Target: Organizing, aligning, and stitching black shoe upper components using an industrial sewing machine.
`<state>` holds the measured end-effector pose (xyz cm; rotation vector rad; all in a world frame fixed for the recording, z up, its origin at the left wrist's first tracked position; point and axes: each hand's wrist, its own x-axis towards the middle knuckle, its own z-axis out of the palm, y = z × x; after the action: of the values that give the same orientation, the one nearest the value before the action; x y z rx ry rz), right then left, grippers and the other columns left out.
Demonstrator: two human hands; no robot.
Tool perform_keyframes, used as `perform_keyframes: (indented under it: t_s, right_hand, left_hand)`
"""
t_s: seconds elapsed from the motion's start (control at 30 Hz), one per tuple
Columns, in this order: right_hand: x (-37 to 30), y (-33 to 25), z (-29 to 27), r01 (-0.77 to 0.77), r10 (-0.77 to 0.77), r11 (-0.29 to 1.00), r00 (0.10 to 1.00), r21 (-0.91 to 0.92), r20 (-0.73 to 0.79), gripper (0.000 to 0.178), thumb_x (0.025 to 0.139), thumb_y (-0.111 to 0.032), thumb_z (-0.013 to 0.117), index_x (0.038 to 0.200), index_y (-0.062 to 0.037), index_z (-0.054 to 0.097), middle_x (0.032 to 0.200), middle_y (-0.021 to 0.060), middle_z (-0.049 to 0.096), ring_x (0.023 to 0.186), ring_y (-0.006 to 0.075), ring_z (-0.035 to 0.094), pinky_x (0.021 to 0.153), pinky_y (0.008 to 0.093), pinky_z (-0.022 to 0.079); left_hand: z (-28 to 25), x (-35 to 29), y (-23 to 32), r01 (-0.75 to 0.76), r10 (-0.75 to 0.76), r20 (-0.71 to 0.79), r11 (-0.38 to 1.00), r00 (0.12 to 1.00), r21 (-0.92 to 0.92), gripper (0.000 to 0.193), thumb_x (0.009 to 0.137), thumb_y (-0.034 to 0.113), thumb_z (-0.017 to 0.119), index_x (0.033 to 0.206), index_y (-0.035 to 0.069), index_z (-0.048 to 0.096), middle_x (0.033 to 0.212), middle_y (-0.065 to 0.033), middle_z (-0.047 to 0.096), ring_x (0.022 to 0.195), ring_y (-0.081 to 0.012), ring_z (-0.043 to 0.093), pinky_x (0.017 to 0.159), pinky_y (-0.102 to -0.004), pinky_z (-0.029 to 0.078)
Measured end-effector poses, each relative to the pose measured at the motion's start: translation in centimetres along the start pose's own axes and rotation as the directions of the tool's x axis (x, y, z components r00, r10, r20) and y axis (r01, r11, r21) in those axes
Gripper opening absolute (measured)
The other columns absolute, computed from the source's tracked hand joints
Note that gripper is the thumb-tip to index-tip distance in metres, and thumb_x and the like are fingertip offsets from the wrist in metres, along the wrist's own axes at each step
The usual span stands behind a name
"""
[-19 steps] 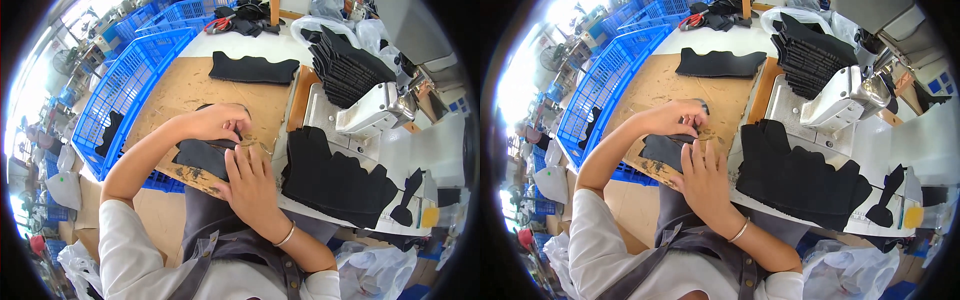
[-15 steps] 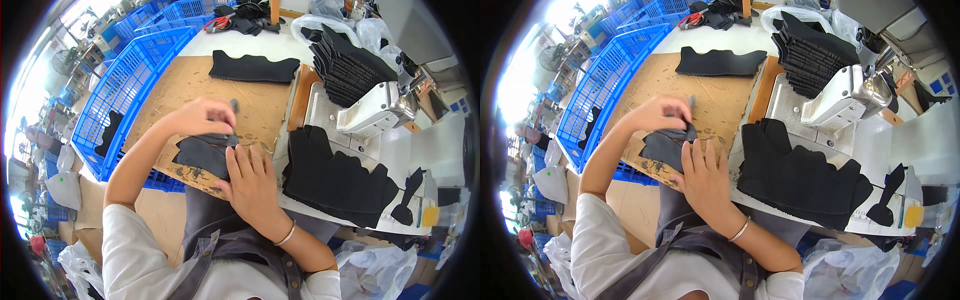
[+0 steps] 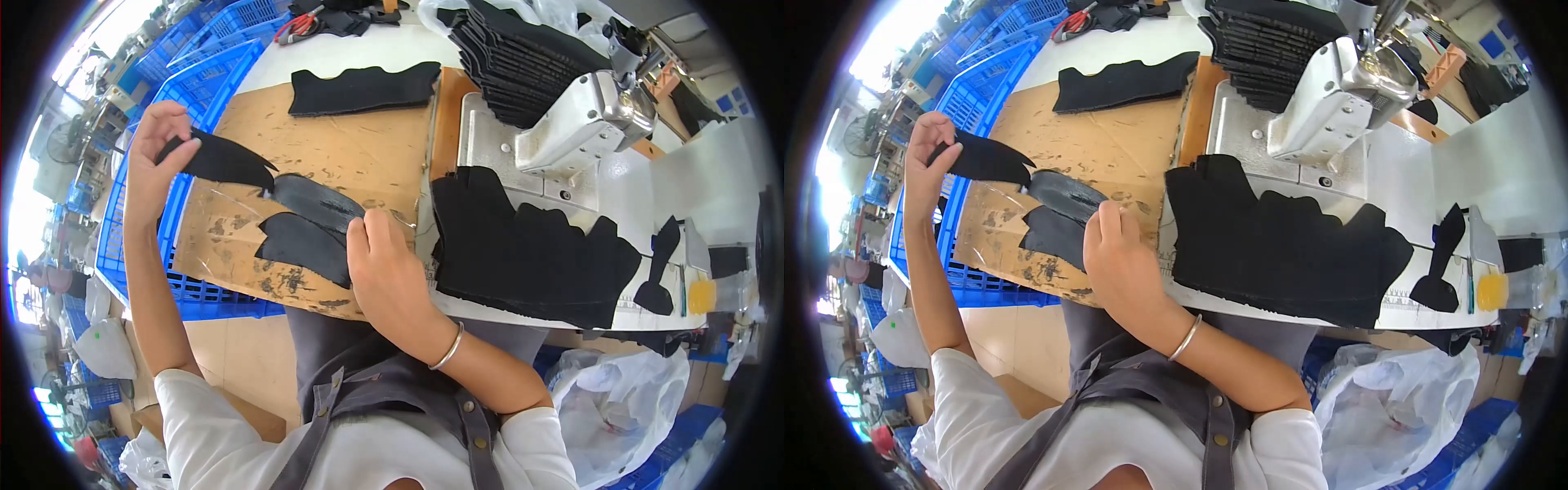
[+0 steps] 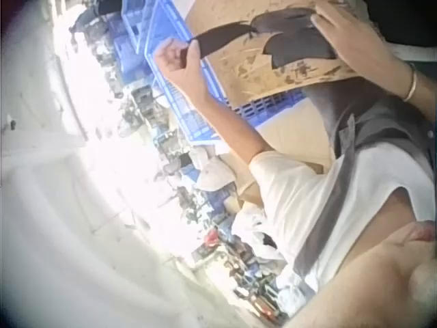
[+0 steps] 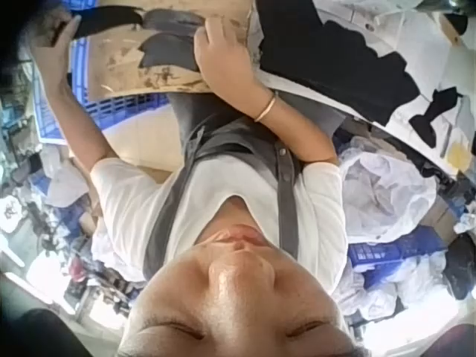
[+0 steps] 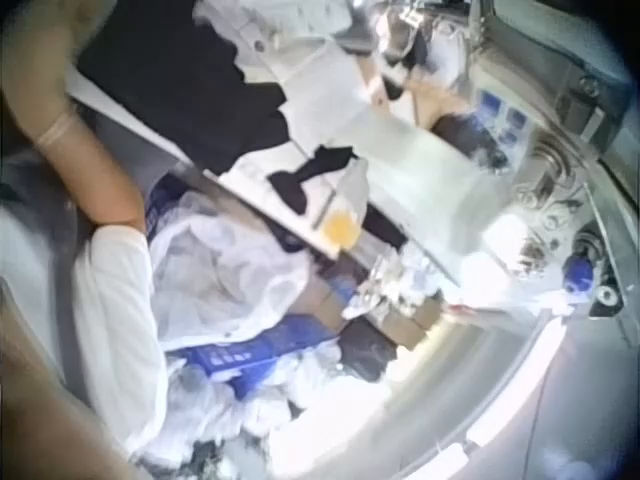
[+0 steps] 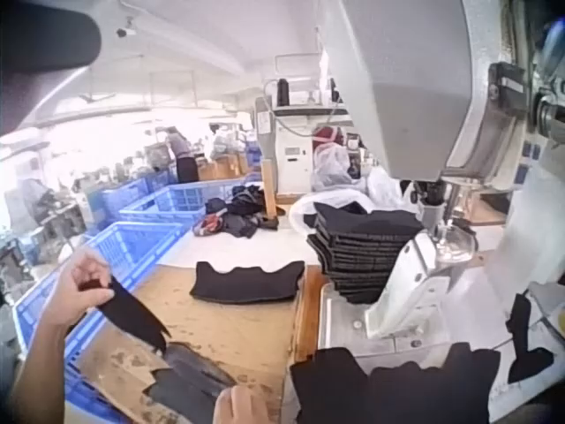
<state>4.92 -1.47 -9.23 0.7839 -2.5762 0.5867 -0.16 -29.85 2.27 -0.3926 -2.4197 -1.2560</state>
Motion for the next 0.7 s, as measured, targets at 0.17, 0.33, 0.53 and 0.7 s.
perform_keyframes:
  t_s: [0.17,0.33,0.53,0.7]
  right_hand:
    - [-0.1,0.0,0.0,0.023,-0.021,0.998,0.999,0.061,-0.029,0.025,0.071,-0.006,0.061,0.094,0.0049,0.059,0.118,0.0162,0.051,0.097,0.0244,0.056,0.064,0.0247,0.054]
    - [1.1,-0.1,-1.2,0.043,-0.011,0.994,0.954,0.099,-0.3,0.049,0.077,0.001,0.059,0.125,0.0038,0.048,0.136,0.0236,0.042,0.107,0.0404,0.053,0.087,0.0387,0.048]
    - [2.4,0.0,-1.8,0.025,0.018,0.981,0.975,0.192,-0.221,0.068,0.076,0.004,0.059,0.14,0.0016,0.035,0.108,0.0186,0.058,0.1,0.0324,0.056,0.087,0.0373,0.046]
    - [2.9,0.3,-0.1,0.021,0.093,0.938,0.947,0.347,-0.308,0.075,0.075,0.008,0.06,0.143,0.0016,0.029,0.101,0.0162,0.057,0.097,0.0295,0.056,0.085,0.0355,0.046]
  left_hand:
    - [5.0,-0.3,1.8,-0.026,0.05,0.29,0.996,0.956,-0.087,0.046,0.077,-0.002,0.067,0.12,0.006,0.052,0.092,0.0006,0.056,0.091,-0.0087,0.055,0.087,-0.0252,0.043]
    - [8.8,0.1,3.0,0.039,0.127,0.464,0.942,0.877,-0.333,0.045,0.077,-0.007,0.062,0.12,0.004,0.051,0.095,-0.0022,0.055,0.091,-0.0104,0.055,0.088,-0.0271,0.045]
    - [10.5,0.2,2.5,0.138,0.11,0.556,0.913,0.824,-0.384,0.047,0.077,-0.008,0.062,0.12,0.007,0.048,0.097,-0.0021,0.054,0.093,-0.0117,0.053,0.087,-0.0274,0.045]
    - [9.1,-0.3,1.7,0.172,0.114,0.575,0.892,0.81,-0.418,0.046,0.077,-0.007,0.064,0.117,0.007,0.046,0.097,-0.0031,0.054,0.092,-0.0119,0.053,0.085,-0.0271,0.044]
